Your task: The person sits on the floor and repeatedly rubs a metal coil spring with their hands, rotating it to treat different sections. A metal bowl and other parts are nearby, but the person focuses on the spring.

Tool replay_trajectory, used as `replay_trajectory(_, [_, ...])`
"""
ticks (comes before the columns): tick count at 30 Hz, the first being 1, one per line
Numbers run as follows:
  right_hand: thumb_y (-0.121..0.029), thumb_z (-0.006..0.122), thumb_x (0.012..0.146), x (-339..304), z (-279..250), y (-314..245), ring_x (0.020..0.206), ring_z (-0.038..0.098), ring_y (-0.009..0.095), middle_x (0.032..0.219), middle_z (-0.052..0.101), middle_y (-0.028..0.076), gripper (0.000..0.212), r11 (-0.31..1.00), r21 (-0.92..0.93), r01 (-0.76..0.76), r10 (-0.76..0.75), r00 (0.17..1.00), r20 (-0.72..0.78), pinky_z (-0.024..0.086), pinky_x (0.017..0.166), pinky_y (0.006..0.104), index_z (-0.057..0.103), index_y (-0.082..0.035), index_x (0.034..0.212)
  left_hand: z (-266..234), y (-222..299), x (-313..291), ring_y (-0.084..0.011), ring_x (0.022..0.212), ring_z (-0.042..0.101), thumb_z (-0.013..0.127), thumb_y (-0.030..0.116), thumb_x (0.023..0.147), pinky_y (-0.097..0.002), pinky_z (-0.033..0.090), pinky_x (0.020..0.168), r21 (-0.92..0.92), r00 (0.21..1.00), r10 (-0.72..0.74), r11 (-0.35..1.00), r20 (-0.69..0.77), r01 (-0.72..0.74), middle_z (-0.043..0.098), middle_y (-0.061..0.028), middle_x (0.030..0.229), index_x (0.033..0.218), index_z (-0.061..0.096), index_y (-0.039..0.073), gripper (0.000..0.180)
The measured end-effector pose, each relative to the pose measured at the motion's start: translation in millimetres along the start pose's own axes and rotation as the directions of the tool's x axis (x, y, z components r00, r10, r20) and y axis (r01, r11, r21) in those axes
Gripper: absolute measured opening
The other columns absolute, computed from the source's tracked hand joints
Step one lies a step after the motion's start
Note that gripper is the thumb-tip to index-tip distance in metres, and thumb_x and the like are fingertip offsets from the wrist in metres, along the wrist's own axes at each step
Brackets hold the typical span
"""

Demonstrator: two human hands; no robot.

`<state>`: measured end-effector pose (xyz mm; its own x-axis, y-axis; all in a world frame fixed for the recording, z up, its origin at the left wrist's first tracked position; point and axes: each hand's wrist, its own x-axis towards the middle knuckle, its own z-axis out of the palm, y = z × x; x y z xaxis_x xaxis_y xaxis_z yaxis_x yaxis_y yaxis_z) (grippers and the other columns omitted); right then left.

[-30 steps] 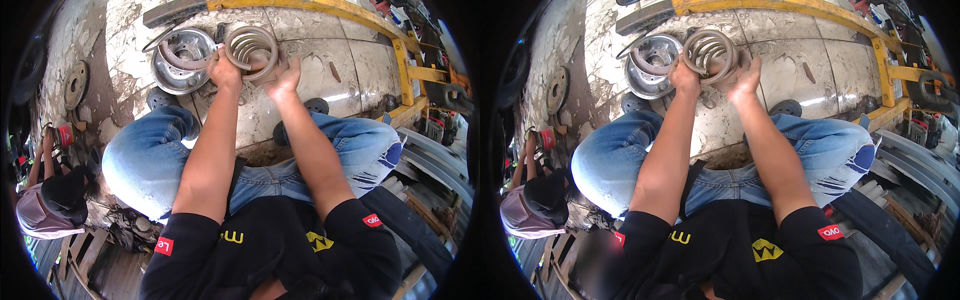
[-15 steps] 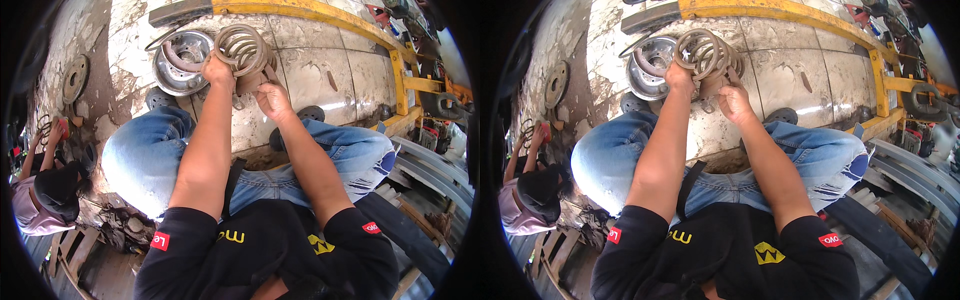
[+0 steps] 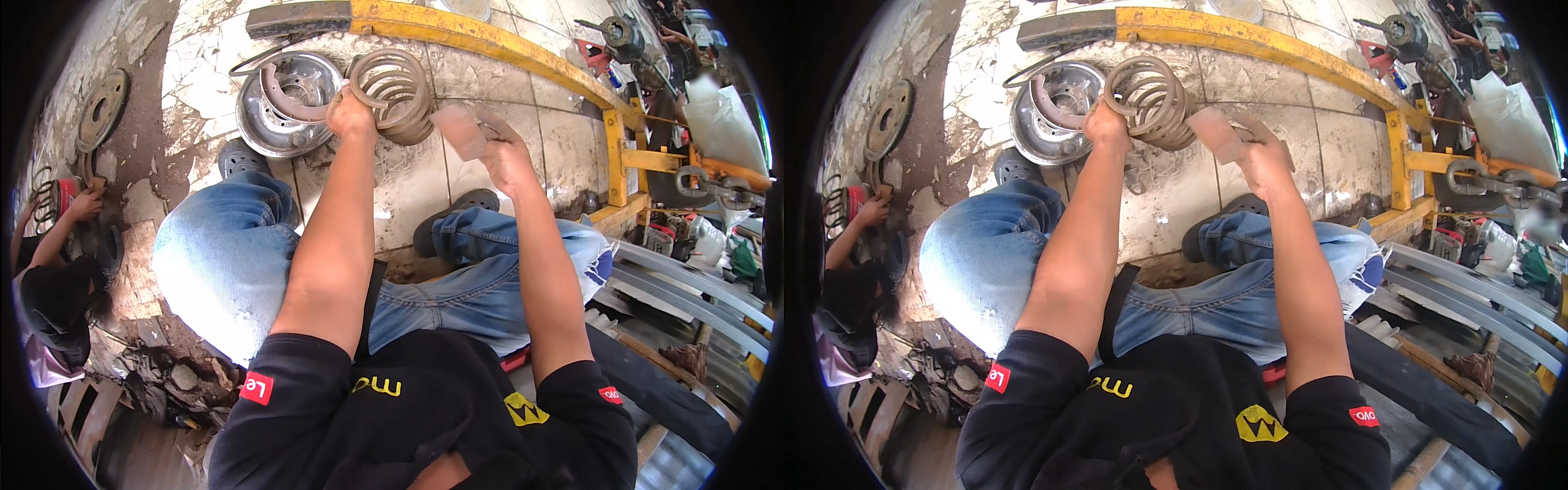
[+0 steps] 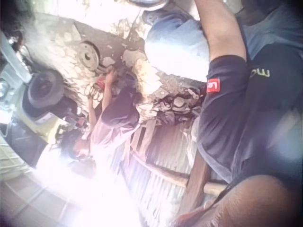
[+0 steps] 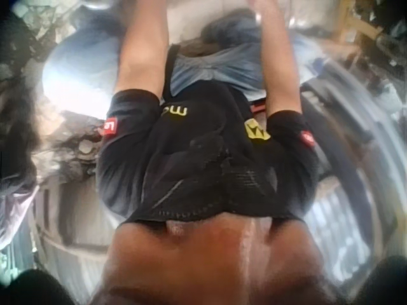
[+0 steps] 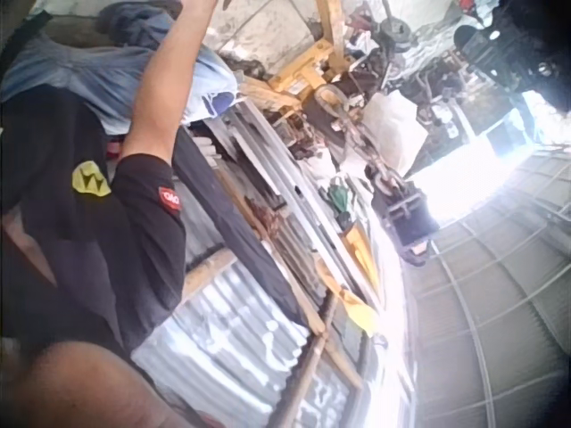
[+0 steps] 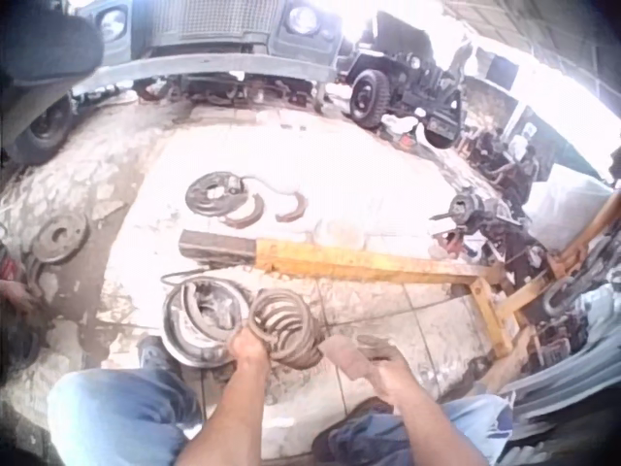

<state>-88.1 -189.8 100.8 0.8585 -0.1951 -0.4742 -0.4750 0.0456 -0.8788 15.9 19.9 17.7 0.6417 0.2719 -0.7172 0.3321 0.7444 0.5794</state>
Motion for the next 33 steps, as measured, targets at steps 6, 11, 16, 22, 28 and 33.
replay_trajectory(6, [0.015, 0.044, 0.076, -29.9, 39.8, -6.7, 0.123, 0.054, 0.035, 0.134, 0.054, 0.021, 0.061, 0.387, -0.792, 0.472, -0.538, 0.813, 0.222, 0.046, 0.103, 0.0378, 0.049, -0.003, 0.134, -3.2, -19.0, 2.3, -0.02, 0.08, 0.062, 0.055, 0.026, 0.099, -0.0319, 0.048, 0.075, 0.188, 0.984, 0.168, 0.966, 0.054, -0.175, 0.07, -0.0115, 0.092, 0.102, 0.069, -0.005, 0.034])
replay_trajectory(11, [0.014, 0.049, 0.074, -16.1, 48.1, 31.3, 0.131, 0.047, 0.035, 0.137, 0.051, 0.021, 0.062, 0.003, -0.792, 0.611, -0.566, 0.654, 0.502, 0.039, 0.111, 0.0419, 0.05, -0.002, 0.133, -1.1, -27.8, -4.6, -0.0239, 0.084, 0.063, 0.057, 0.033, 0.097, -0.036, 0.047, 0.079, 0.4, 0.963, 0.248, 0.876, 0.102, -0.268, 0.07, -0.0156, 0.094, 0.102, 0.07, -0.003, 0.038])
replay_trajectory(16, [0.004, 0.053, 0.08, -0.7, 42.6, 37.0, 0.14, 0.034, 0.032, 0.145, 0.045, 0.016, 0.057, -0.206, -0.834, 0.513, -0.36, 0.753, 0.552, 0.027, 0.116, 0.046, 0.048, -0.004, 0.137, 4.8, -29.6, -24.5, -0.0329, 0.092, 0.065, 0.057, 0.038, 0.094, -0.0395, 0.047, 0.084, 0.598, 0.953, 0.269, 0.744, 0.139, -0.297, 0.07, -0.0202, 0.099, 0.103, 0.072, 0.003, 0.039])
replay_trajectory(22, [-0.011, 0.044, 0.093, 18.8, 25.6, 12.2, 0.146, 0.021, 0.024, 0.153, 0.035, 0.006, 0.046, -0.581, -0.729, 0.361, -0.2, 0.805, 0.558, 0.012, 0.12, 0.0481, 0.046, -0.012, 0.139, 12.6, -25.4, -50.9, -0.0362, 0.095, 0.065, 0.054, 0.04, 0.095, -0.0417, 0.048, 0.085, 0.671, 0.962, 0.197, 0.69, 0.189, -0.273, 0.07, -0.0202, 0.099, 0.103, 0.072, 0.006, 0.039])
replay_trajectory(28, [-0.019, 0.04, 0.095, 29.8, 13.8, 12.0, 0.146, 0.023, 0.025, 0.152, 0.037, 0.006, 0.047, -0.734, -0.574, 0.363, -0.035, 0.824, 0.566, 0.014, 0.12, 0.0472, 0.04, -0.011, 0.142, 17.8, -35.4, -48.8, -0.0364, 0.095, 0.065, 0.054, 0.039, 0.094, -0.0431, 0.048, 0.085, 0.697, 0.943, 0.22, 0.636, 0.249, -0.332, 0.07, -0.0197, 0.098, 0.101, 0.072, 0.006, 0.038])
replay_trajectory(33, [-0.02, 0.044, 0.093, 25.8, 2.5, 35.0, 0.142, 0.03, 0.027, 0.146, 0.042, 0.013, 0.046, -0.742, -0.575, 0.344, -0.091, 0.798, 0.596, 0.019, 0.12, 0.0443, 0.046, -0.004, 0.137, 25.7, -44.3, -50.0, -0.0343, 0.09, 0.067, 0.058, 0.039, 0.092, -0.0414, 0.049, 0.083, 0.657, 0.957, 0.16, 0.698, 0.244, -0.284, 0.072, -0.0174, 0.093, 0.098, 0.074, 0.007, 0.036])
